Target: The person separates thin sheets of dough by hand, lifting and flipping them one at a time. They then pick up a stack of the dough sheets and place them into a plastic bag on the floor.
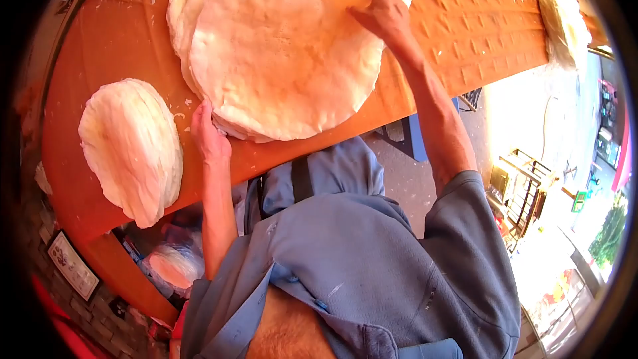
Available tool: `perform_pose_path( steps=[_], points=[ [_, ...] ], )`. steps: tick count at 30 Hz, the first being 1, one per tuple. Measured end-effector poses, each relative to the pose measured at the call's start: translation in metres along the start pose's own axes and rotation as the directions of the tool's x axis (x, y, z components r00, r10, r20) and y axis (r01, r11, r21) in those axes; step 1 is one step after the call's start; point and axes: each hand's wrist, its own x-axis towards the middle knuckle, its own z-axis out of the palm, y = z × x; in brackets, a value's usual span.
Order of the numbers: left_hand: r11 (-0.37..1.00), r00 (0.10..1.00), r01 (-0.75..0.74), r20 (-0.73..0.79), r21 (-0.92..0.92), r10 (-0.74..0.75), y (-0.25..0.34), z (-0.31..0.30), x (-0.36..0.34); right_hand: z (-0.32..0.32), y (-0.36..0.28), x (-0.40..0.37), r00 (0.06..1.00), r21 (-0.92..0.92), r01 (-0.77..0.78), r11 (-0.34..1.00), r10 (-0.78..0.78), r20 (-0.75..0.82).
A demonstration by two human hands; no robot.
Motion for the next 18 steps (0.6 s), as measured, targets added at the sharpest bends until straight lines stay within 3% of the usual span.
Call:
perform_pose_path(
  steps=[2,5,8,10,12,14,16,17,18],
  points=[
    [1.0,1.0,-0.009,0.019,-0.006,0.009,0.0,-0.003,-0.001,-0.013,-0.006,0.0,0.994,0.23,-0.083,0.97,0.066,0.081],
    [0.999,0.998,-0.034,0.048,0.001,0.034,-0.005,-0.006,0.002,0.004,0.014,0.017,0.999,0.174,-0.037,0.984,0.04,-0.01],
    [0.999,0.998,-0.036,0.051,0.01,0.036,-0.002,-0.007,-0.001,-0.024,-0.015,0.008,0.971,0.457,-0.117,0.882,0.005,0.239],
    [1.0,0.997,-0.005,0.08,-0.019,0.007,0.004,-0.002,-0.007,-0.042,-0.035,0.005,0.938,0.43,-0.198,0.881,0.043,0.345],
    [0.998,0.994,0.023,0.104,-0.052,-0.018,0.003,-0.004,-0.006,-0.038,-0.039,0.003,0.924,0.537,-0.167,0.827,-0.059,0.378],
    [0.994,0.993,0.036,0.118,-0.1,-0.024,0.0,-0.008,0.0,-0.06,-0.066,0.003,0.886,0.436,-0.149,0.887,-0.076,0.457],
    [0.987,0.991,0.05,0.129,-0.153,-0.03,-0.01,-0.016,0.009,-0.042,-0.086,0.004,0.89,0.748,0.112,0.654,-0.401,0.218],
    [0.978,0.975,0.085,0.217,-0.19,-0.043,-0.004,-0.017,0.006,-0.06,-0.107,-0.003,0.935,0.704,0.048,0.709,-0.28,0.218],
    [0.98,0.965,0.131,0.247,-0.15,-0.092,-0.003,-0.022,0.008,-0.089,-0.152,-0.018,0.916,0.789,-0.015,0.614,-0.309,0.257]
  ],
)
